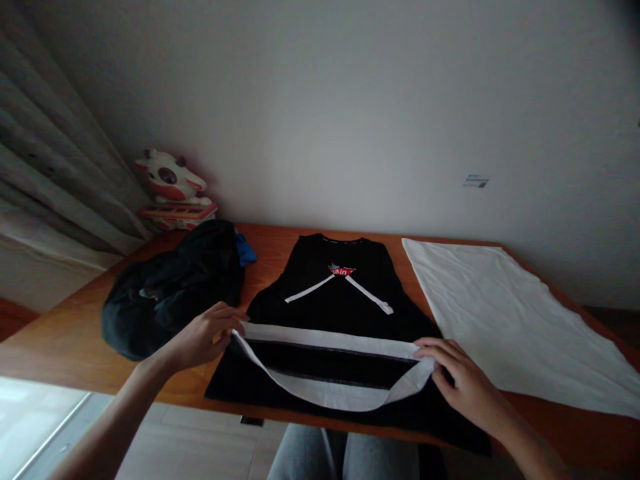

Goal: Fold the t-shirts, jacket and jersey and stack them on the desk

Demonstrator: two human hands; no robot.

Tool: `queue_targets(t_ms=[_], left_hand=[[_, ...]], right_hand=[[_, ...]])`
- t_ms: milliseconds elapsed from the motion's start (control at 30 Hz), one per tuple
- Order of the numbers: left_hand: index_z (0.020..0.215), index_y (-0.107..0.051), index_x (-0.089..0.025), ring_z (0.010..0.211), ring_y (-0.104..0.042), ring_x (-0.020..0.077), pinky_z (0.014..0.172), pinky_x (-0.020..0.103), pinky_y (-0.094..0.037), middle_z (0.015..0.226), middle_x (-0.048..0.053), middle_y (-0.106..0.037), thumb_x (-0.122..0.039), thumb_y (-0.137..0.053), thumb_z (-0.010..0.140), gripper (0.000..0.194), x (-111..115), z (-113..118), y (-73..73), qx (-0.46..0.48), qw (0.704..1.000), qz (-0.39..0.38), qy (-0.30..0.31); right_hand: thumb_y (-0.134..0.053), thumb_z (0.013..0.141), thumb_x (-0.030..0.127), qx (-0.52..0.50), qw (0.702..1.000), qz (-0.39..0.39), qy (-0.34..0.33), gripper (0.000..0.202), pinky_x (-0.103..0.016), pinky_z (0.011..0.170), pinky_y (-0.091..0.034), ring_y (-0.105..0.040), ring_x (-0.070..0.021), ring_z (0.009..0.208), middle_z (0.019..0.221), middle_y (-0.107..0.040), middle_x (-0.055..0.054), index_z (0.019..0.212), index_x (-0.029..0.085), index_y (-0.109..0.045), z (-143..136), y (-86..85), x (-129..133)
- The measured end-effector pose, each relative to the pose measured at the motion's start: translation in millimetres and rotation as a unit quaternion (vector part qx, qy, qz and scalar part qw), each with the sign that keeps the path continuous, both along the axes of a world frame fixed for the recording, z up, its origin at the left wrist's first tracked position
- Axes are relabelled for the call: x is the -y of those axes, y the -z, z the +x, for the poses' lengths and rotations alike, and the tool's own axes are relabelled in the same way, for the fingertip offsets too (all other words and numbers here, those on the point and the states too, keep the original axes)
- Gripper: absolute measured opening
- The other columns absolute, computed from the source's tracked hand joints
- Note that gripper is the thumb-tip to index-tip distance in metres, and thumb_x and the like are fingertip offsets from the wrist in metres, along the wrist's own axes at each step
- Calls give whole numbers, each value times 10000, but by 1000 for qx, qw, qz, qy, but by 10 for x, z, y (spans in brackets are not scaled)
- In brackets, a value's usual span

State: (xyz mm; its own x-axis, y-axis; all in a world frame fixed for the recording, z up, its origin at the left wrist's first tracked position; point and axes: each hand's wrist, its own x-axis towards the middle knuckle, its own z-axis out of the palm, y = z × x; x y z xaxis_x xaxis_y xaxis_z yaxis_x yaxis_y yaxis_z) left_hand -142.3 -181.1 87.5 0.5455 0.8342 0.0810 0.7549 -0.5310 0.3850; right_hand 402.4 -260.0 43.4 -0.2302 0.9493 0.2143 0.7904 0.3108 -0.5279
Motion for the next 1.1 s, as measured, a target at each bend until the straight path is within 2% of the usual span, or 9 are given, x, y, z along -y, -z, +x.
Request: queue_targets(t_ms=[100,233,467,600,667,767,900,1000,1100], left_hand=[[1033,-783,-287,1089,-671,234,1013,364,-527,1155,46,-761,-191,-573,780,343,63,44,-132,-25,997,-56,55],[1011,-787,-308,967,-707,202,925,294,-545,1028,28,-775,-345,-635,863,215,27,29,-169,-46,996,-59,54],[913,-783,-267,748,-681,160,709,228,-512,853,18,-747,-529,-534,934,362,-132,-75,-9,-33,995,-89,-36],[876,-765,-238,664,-650,165,636,228,-486,752,14,-717,-597,-512,907,441,-193,-71,109,-13,989,-110,-99],[861,-759,-237,659,-648,166,635,229,-479,740,11,-715,-600,-507,901,443,-224,-63,154,-12,987,-117,-106],[879,-757,-236,674,-655,165,645,224,-479,758,13,-725,-591,-509,900,434,-259,-61,194,-13,987,-125,-103],[881,-757,-233,676,-648,164,650,224,-479,760,14,-724,-601,-528,885,434,-265,-72,197,-6,987,-122,-102],[857,-752,-220,665,-635,160,637,225,-465,731,11,-704,-623,-522,882,464,-256,-83,193,-10,987,-124,-101],[835,-740,-206,647,-612,155,623,228,-448,707,6,-681,-643,-515,878,493,-254,-97,213,-13,986,-127,-110]], right_hand=[[-531,833,171,58,996,-30,-55,384,-458,1006,-516,-653,-267,1113,1180,-728,-35,1120,335,-726,-16,-127,74],[-611,834,218,106,990,-59,-72,319,-442,938,-537,-660,-270,1024,1098,-728,-46,1102,334,-741,33,-230,59],[-619,794,193,112,985,-98,-89,275,-427,959,-521,-649,-269,1054,1121,-714,-41,1005,316,-747,151,-228,-39],[-609,838,248,79,986,-127,-78,273,-400,951,-520,-652,-257,1040,1106,-700,-51,1085,300,-713,155,-231,-93],[-608,865,305,61,984,-149,-76,231,-382,922,-523,-653,-245,998,1070,-685,-55,1071,291,-713,129,-253,-121],[-599,897,405,31,979,-188,-77,180,-340,832,-522,-640,-215,879,977,-657,-46,931,268,-711,79,-285,-165],[-613,880,415,-10,972,-221,-76,195,-281,704,-474,-566,-167,745,835,-613,-7,791,241,-612,59,-278,-216],[-641,853,388,-26,970,-235,-58,179,-246,616,-408,-490,-138,658,709,-544,37,794,239,-563,90,-245,-241],[-636,851,404,-31,972,-230,-27,167,-241,553,-344,-425,-126,596,650,-477,60,874,244,-595,147,-208,-261]])
